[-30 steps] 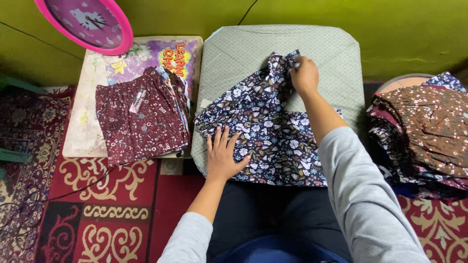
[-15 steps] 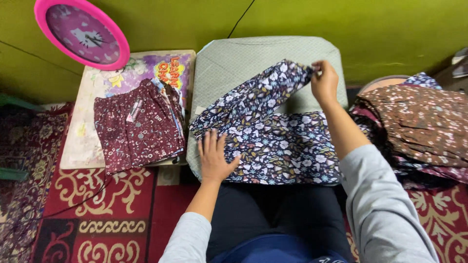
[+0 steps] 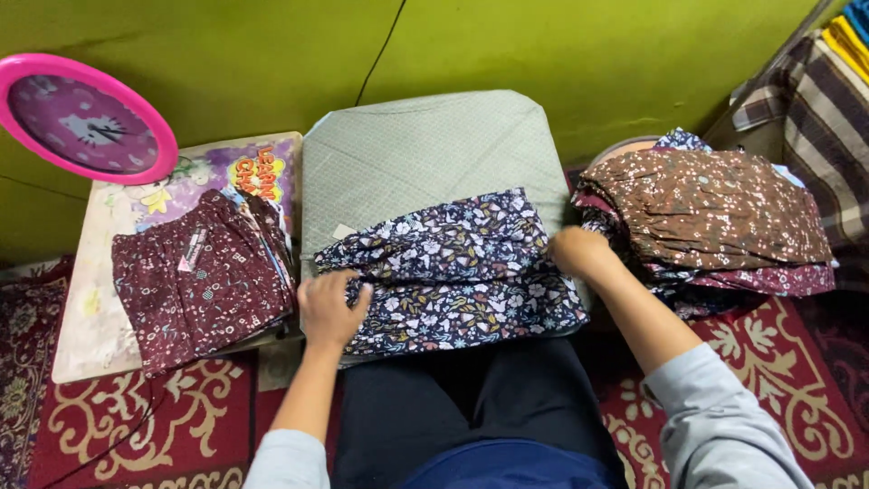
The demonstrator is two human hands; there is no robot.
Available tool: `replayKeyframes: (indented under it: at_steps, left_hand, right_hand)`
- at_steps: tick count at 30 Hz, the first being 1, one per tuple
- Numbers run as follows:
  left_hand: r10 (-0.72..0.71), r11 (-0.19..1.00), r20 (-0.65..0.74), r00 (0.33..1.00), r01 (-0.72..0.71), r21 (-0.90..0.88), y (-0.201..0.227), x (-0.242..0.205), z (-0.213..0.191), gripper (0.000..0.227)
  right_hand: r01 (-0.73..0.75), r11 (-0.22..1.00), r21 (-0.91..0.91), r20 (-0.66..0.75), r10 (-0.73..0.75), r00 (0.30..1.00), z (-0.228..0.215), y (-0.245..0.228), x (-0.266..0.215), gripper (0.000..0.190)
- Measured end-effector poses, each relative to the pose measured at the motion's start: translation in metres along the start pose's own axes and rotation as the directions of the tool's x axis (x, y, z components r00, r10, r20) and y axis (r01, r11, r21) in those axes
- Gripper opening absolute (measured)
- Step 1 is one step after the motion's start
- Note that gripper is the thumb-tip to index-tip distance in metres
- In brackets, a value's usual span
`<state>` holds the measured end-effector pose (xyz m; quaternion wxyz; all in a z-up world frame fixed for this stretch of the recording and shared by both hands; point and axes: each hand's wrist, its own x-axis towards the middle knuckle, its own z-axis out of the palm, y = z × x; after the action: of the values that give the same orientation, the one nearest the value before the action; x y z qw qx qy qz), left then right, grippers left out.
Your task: Fold and stack patterned garments on a cushioned stool.
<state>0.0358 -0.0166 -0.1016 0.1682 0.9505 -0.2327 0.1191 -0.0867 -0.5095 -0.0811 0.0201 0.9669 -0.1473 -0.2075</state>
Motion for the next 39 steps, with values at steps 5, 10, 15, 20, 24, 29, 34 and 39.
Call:
replayKeyframes:
  at_steps: [5,10,15,20,24,29,34,39]
  left_hand:
    - [0.200,0.967,-0.185,0.962,-0.224,-0.120,0.019,0.057,-0.048,0.021]
    - [-0.060,0.997,0.293,0.954,0.045,0.059,0.000,0.071,-0.023,0.051]
    - [0.150,0.977,0.137,0.979,-0.168,0.134,-0.018,0.038,-0.031,0.041]
    - [0.158,0.983,0.136,0.978,-0.169,0.075,-0.012,0.024,-0.040,0.035]
    - [0.163,0.984,0.085,0.983,-0.168,0.056,-0.013,0.022,-0.033,0.032]
    - [0.211,0.977,0.040,0.977,-0.210,-0.036,0.006,0.023,-0.063,0.025]
    - [0.289,0.951,0.040,0.957,-0.282,-0.128,0.001,0.021,-0.081,0.022]
    - [0.374,0.879,-0.009,0.928,-0.357,-0.316,-0.001,0.029,-0.109,0.025]
  right_hand:
    - [0.150,0.989,0.013,-0.619,-0.110,0.777,-0.027,-0.020,0.048,0.020]
    - [0.267,0.957,0.114,-0.561,-0.159,0.812,-0.034,-0.054,0.029,0.041]
    - [0.303,0.953,-0.008,-0.696,-0.223,0.682,-0.020,-0.039,-0.033,0.022]
    - [0.289,0.944,0.159,-0.491,-0.179,0.853,-0.024,-0.037,-0.081,0.019]
    - [0.293,0.935,0.202,-0.696,-0.073,0.714,-0.010,-0.024,-0.050,0.011]
    - [0.357,0.917,0.179,-0.724,-0.123,0.679,-0.014,-0.041,-0.012,0.032]
    - [0.256,0.966,0.038,-0.636,-0.174,0.752,-0.010,-0.031,0.000,0.018]
    - [0.326,0.902,0.283,-0.471,-0.165,0.867,-0.091,-0.017,-0.052,0.012]
